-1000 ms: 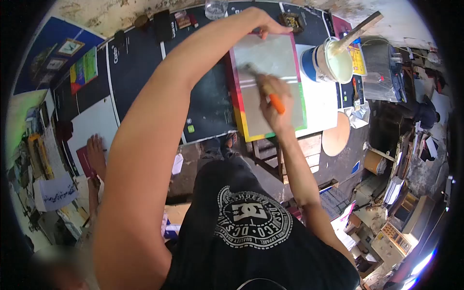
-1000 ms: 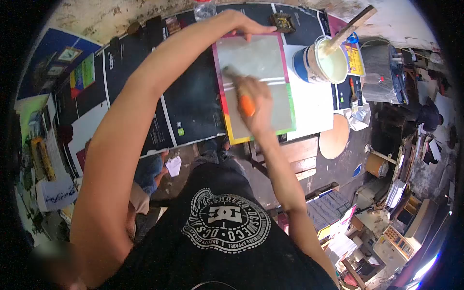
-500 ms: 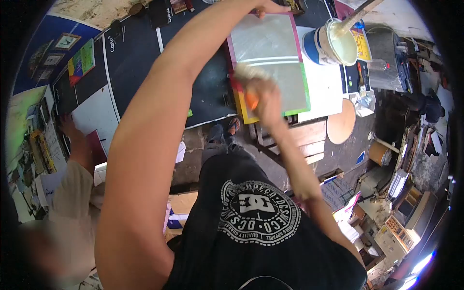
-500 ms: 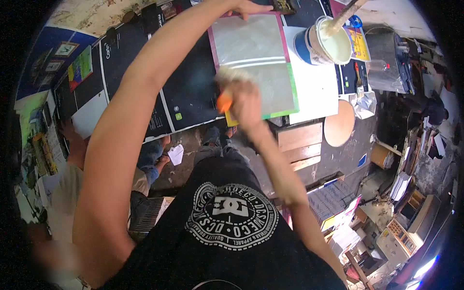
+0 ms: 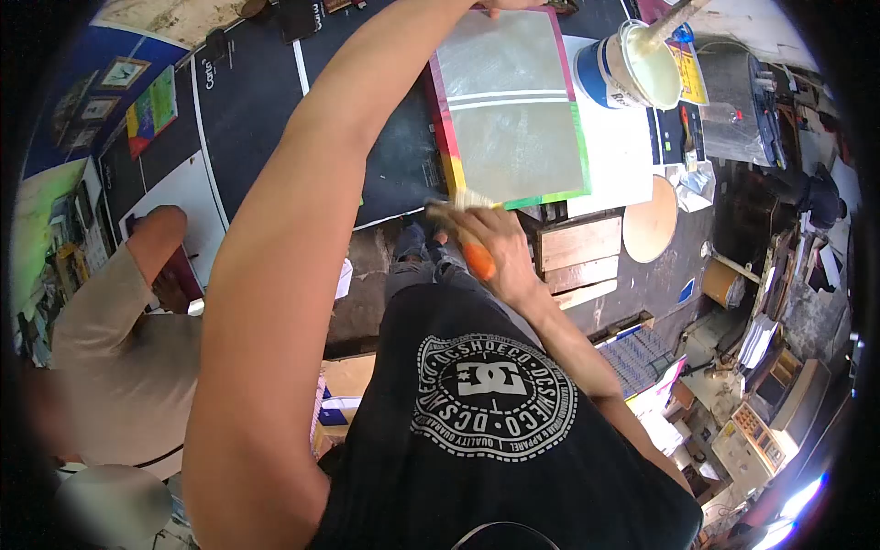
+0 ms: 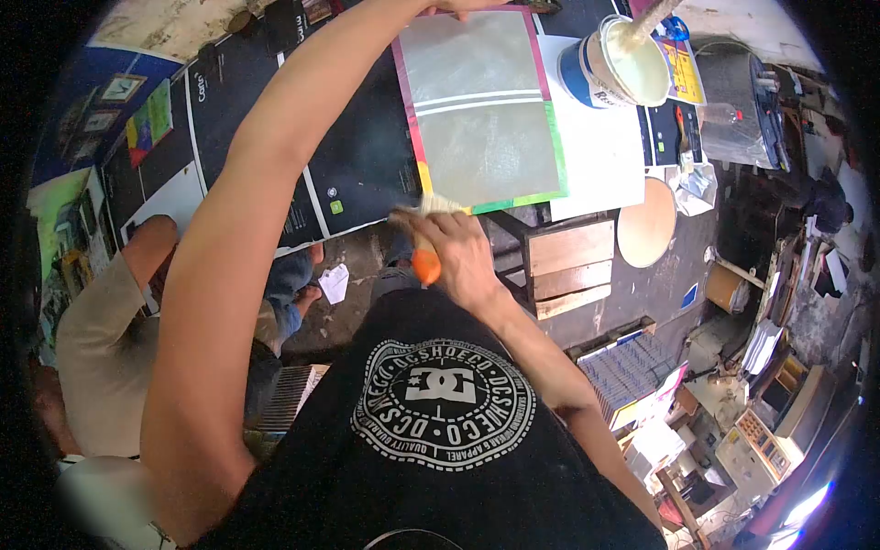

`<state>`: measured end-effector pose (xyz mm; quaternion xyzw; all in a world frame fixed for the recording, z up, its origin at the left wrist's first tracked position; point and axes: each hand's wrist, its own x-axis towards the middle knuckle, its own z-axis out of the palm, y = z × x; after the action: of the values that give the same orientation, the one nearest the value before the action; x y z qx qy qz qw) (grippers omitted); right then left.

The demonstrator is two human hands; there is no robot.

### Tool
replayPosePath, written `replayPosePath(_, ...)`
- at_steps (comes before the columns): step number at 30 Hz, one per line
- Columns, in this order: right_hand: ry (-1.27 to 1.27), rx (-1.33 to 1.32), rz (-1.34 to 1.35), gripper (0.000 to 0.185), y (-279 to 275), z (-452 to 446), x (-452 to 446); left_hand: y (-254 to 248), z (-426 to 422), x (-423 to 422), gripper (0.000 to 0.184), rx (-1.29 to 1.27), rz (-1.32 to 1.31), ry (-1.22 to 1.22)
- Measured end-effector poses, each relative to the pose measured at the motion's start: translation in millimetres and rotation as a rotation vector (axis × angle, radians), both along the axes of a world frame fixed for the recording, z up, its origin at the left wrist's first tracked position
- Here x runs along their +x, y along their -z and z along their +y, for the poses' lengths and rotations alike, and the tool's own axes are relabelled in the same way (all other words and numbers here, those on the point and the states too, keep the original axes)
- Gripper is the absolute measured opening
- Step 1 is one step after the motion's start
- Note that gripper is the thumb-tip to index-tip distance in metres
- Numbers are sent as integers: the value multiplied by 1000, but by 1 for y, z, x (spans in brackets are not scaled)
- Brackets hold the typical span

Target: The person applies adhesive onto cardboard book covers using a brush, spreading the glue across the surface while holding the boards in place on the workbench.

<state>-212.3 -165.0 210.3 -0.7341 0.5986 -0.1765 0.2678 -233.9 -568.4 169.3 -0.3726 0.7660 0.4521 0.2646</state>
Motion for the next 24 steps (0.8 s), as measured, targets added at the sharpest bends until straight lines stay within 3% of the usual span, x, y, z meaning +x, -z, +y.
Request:
replayPosePath(4,-6,-243,57,35,-24,-13,-32,-2,2,3,115,-30,12,-1)
replayPosePath(5,68,-279,175,34,-29,-25,-35,-2,3,3,114,-34,10,-1)
replayPosePath(7,77,-87,103,38,-24,-31,-38,-3,7,3,114,-51,9,6)
replayPosePath(9,-78,-53,313,43,0,1,-23,-5,9,4,113,-78,8,11)
replayPosePath(12,-93,6,146,44,-33,14,-29,-5,13,7,112,-87,11,9)
replayPosePath(14,1,-118,115,45,-51,0,-34,-6,14,7,111,-103,17,7)
replayPosePath(17,3,-69,204,40,-39,-17,-41,-7,17,9,110,-120,20,10)
replayPosePath(19,-165,-138,405,35,-10,16,-28,-9,18,9,109,-137,20,18)
replayPosePath(21,-200,-30,297,35,-28,26,-37,-9,18,11,108,-142,27,9)
replayPosePath(24,-53,-72,286,37,-54,7,-50,-8,19,10,107,-157,31,9)
